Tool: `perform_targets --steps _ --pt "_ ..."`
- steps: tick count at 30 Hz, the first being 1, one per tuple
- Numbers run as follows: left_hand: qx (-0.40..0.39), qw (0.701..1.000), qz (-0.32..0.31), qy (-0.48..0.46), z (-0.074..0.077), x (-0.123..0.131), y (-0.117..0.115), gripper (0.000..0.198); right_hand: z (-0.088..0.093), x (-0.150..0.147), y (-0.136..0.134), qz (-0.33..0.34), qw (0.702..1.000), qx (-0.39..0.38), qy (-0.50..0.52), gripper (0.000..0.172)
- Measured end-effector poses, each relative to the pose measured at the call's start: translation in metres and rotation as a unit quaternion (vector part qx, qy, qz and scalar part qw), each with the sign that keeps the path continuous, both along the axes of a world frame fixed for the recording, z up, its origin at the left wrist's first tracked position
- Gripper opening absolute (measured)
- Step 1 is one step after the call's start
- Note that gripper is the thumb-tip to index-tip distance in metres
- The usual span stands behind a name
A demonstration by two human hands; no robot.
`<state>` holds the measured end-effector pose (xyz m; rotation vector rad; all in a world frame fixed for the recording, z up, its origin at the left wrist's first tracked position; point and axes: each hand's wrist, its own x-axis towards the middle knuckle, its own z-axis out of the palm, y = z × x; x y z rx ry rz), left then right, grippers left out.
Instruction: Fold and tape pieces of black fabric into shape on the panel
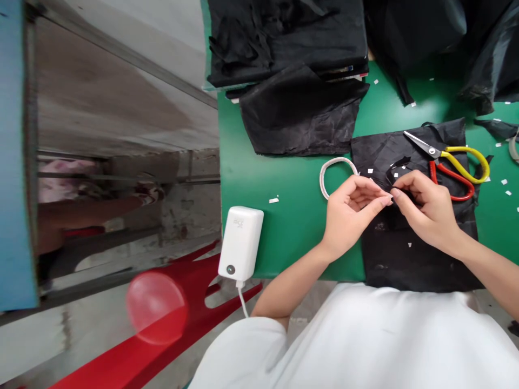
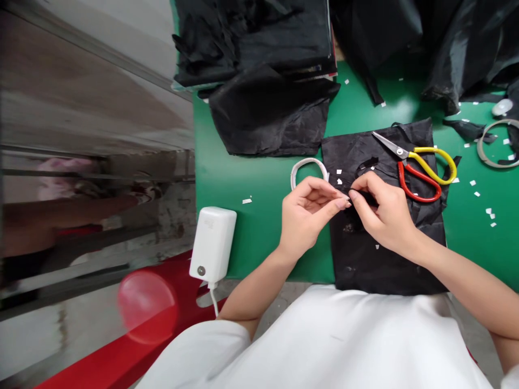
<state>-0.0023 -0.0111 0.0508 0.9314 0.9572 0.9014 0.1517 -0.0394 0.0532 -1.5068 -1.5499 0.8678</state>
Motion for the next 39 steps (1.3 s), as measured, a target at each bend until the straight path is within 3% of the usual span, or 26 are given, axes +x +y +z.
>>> perform_targets --steps 11,21,39 --pt "-0.114 0.989 0.032 -0.093 -0.0025 0.0040 0.0026 0.037 -0.0010 -0.0042 -0.0012 0.003 0.998 0.056 -0.028 0.007" --pt "-0.120 0.989 0.030 -0.079 -0.0029 0.0044 0.0038 0.043 0.0024 -0.0051 0.0006 -0.014 0.992 0.110 -0.065 0.010" --pt "-0.116 0.990 0.022 -0.076 -0.0047 0.0031 0.0045 0.042 -0.0020 -0.0020 -0.0001 0.022 0.976 0.187 -0.110 0.018"
